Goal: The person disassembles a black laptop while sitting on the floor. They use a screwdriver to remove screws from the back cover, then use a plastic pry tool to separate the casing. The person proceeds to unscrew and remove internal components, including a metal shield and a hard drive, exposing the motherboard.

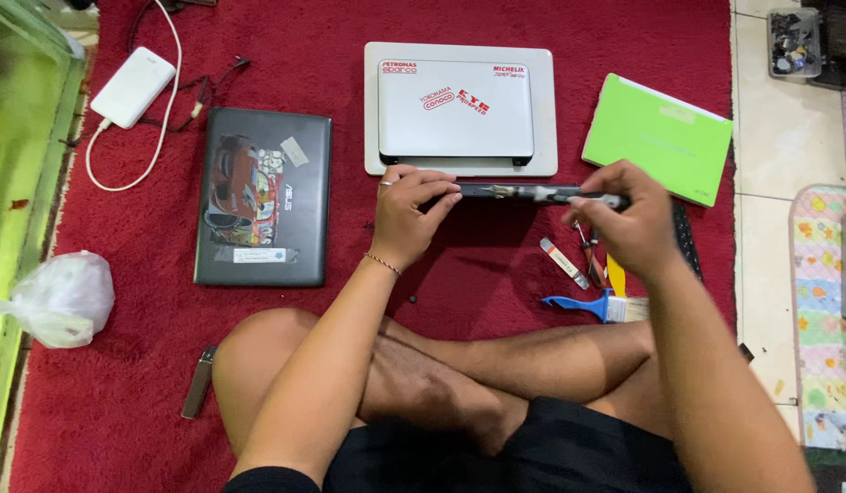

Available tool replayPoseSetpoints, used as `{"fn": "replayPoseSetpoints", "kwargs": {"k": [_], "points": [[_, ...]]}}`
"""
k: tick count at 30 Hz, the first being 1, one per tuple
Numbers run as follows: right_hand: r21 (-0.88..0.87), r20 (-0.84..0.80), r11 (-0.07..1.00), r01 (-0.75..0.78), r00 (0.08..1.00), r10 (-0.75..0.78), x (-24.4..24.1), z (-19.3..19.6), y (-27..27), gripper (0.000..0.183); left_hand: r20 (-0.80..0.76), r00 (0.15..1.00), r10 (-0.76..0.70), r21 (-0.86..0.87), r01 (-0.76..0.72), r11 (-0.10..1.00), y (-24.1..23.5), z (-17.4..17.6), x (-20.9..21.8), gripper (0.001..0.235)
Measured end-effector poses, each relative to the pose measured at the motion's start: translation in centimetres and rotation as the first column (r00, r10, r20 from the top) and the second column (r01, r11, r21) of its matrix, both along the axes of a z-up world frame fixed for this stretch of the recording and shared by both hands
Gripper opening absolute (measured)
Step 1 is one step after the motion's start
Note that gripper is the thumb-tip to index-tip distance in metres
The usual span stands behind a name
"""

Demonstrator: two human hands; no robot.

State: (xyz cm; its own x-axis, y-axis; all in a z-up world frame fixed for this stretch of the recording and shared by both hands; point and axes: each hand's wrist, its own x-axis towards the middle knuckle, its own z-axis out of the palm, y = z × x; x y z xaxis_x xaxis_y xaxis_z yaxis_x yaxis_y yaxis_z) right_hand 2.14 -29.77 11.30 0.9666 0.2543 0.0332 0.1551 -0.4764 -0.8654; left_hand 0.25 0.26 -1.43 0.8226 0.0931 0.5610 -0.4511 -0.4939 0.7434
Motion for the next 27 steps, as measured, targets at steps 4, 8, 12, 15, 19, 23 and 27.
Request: {"fn": "replayPoseSetpoints", "kwargs": {"k": [4, 8, 12, 15, 19, 23, 27], "points": [[0.129, 0.009, 0.991, 0.040, 0.999, -0.042, 0.8, -4.6, 1.5, 0.019, -0.029, 0.999, -0.021, -0.023, 0.021, 1.000, 0.2, -0.1, 0.1, 0.013], [0.097, -0.005, 0.993, 0.062, 0.998, -0.062, 0.9, -4.1, 1.5, 0.019, -0.032, 0.999, -0.011, -0.029, 0.010, 1.000, 0.1, -0.7, 0.3, 0.012], [0.114, -0.016, 0.991, 0.073, 0.997, -0.072, 1.3, -4.9, 0.8, 0.020, -0.039, 0.999, -0.013, -0.030, 0.012, 0.999, 0.1, -0.7, 0.3, 0.013], [0.123, -0.017, 0.990, 0.065, 0.998, -0.063, 1.4, -5.0, 1.0, 0.020, -0.045, 0.999, -0.015, -0.024, 0.014, 1.000, 0.2, -0.4, 0.3, 0.012], [0.080, -0.025, 0.995, 0.057, 0.998, -0.056, 1.1, -4.5, 1.5, 0.022, -0.042, 0.999, -0.008, -0.038, 0.007, 0.999, 0.0, -0.7, 0.3, 0.011], [0.098, -0.032, 0.993, 0.068, 0.997, -0.065, 0.9, -3.8, 1.9, 0.021, -0.037, 0.999, -0.007, -0.030, 0.006, 1.000, 0.0, -0.8, 0.3, 0.011], [0.069, -0.016, 0.996, 0.053, 0.999, -0.052, 1.2, -4.6, 1.5, 0.021, -0.049, 0.999, -0.011, -0.032, 0.010, 0.999, 0.0, -0.5, 0.3, 0.011]]}}
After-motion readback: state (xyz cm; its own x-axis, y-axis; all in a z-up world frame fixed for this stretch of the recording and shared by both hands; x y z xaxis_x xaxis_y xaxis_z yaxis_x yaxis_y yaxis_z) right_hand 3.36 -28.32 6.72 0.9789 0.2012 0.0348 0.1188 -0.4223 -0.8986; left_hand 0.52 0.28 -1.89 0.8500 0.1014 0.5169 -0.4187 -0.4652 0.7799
